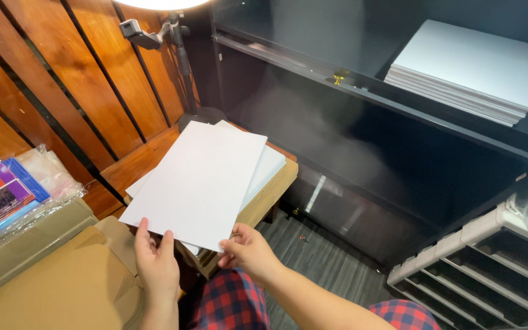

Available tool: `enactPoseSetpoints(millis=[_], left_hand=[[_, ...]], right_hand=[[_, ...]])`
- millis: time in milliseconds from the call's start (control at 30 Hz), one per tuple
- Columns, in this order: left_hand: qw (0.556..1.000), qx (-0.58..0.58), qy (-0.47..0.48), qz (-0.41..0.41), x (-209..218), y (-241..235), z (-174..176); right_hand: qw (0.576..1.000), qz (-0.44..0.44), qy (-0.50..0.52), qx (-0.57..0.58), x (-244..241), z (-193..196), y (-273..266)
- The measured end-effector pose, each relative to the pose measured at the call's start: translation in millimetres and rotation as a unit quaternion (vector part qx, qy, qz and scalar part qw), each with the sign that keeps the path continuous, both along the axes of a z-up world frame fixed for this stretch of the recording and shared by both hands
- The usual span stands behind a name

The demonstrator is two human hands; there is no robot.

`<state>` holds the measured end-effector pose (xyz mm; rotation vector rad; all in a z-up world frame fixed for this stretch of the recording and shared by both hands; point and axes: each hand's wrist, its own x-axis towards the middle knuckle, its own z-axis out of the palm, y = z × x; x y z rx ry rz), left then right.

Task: The person repeatedly picks up small stacks of white paper from a cardboard box and places them onto a black shelf. The action is performed by hand without tools, moving paper from the box to the shelf in a repetitive loop.

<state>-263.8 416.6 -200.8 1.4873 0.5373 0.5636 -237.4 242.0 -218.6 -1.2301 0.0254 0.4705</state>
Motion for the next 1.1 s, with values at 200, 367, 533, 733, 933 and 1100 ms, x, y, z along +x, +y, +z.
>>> enactPoseSetpoints(millis=[200, 367, 533, 733, 933, 1100], left_hand=[[0.998, -0.02, -0.057, 0.012, 7.8, 9.3, -15.6], [0.994, -0.061, -0.089, 0.006, 10.5, 11.8, -25.9], [0.997, -0.036, -0.06, 0.02, 13.5, 19.0, -44.8], [0.997, -0.055, -0.057, 0.01, 14.2, 18.0, -54.6], [0.994, -0.079, -0.073, 0.017, 15.5, 19.0, -54.7], [0.995, -0.082, -0.06, 0.015, 11.2, 16.7, -44.5]], right_hand=[[1.0, -0.016, -0.005, -0.005, 7.6, 1.8, -20.3], [0.998, -0.055, -0.001, -0.041, 14.2, 9.4, -34.3], [0.996, -0.081, 0.022, -0.041, 22.3, 6.5, -46.9], [0.993, -0.105, 0.025, -0.053, 21.4, 15.5, -51.9], [0.986, -0.154, 0.006, -0.069, 13.5, 27.2, -49.6], [0.983, -0.157, -0.031, -0.088, 15.4, 17.2, -54.2]])
